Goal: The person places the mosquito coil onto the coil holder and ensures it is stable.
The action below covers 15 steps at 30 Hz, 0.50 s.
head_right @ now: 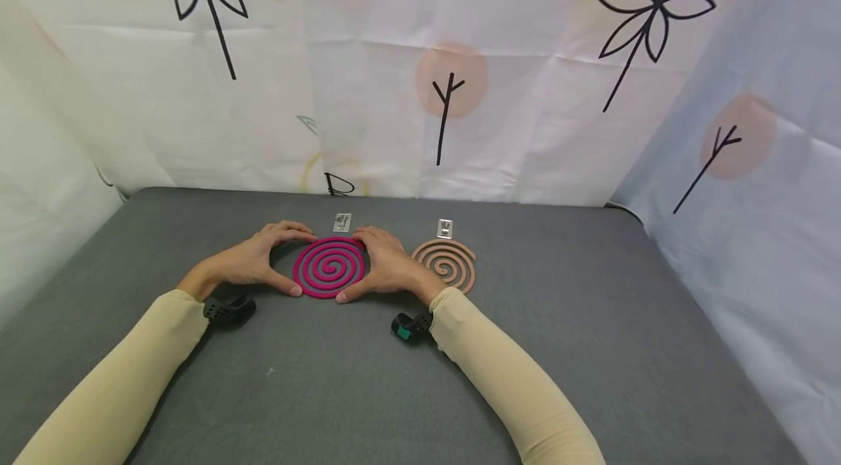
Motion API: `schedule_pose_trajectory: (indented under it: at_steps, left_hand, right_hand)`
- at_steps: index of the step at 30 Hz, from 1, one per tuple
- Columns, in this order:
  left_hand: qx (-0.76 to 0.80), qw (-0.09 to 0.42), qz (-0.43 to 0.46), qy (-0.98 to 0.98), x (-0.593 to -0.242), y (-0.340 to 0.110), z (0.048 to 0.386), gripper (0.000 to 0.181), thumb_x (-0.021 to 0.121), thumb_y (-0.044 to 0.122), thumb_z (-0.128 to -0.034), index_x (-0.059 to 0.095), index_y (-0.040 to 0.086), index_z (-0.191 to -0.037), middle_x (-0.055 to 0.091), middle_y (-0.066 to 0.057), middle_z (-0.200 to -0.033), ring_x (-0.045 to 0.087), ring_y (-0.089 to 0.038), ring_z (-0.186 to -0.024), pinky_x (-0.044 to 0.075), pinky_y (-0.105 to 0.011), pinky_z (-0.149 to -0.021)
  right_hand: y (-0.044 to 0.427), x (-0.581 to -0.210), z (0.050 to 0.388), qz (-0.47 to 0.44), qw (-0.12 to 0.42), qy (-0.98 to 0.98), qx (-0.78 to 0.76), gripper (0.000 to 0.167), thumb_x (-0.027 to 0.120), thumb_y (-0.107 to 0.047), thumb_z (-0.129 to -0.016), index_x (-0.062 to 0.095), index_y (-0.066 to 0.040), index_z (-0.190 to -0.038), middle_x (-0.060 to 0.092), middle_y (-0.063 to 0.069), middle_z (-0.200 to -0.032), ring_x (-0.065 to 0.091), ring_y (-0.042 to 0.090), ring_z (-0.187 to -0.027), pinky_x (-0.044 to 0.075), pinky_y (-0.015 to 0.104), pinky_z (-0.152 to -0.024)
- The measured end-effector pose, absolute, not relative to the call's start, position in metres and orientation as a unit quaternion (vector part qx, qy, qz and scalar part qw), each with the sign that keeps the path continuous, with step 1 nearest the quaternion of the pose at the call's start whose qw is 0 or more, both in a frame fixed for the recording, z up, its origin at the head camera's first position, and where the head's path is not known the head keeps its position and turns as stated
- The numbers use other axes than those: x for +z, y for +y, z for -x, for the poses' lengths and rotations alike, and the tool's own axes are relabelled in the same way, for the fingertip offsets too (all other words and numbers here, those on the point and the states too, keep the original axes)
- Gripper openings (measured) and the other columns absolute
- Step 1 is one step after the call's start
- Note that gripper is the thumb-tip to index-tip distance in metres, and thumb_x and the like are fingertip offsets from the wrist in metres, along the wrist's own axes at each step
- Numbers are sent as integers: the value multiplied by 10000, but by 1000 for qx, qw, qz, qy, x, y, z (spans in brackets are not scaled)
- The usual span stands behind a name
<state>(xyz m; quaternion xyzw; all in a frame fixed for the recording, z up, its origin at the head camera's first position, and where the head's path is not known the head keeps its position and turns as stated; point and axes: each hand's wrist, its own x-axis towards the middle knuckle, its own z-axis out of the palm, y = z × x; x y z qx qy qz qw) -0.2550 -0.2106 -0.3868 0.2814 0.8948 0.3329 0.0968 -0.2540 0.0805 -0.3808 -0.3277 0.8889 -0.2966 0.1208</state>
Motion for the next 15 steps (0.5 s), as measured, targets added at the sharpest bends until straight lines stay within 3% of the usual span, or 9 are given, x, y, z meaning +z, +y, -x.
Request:
schedule_pose_trajectory:
  at_steps: [15]
  left_hand:
    - [370,105,-263,885,-387,-213,256,746,902,358,-764,593,119,-1400,436,-105,-1500,278,-372,-1395,225,-679,-1115]
  right_hand:
    - [79,-379,252,319,116,885,-318,1030,925,-397,-728,377,-75,-1539,390,111,-1555,315,286,-1458,265,515,-1187]
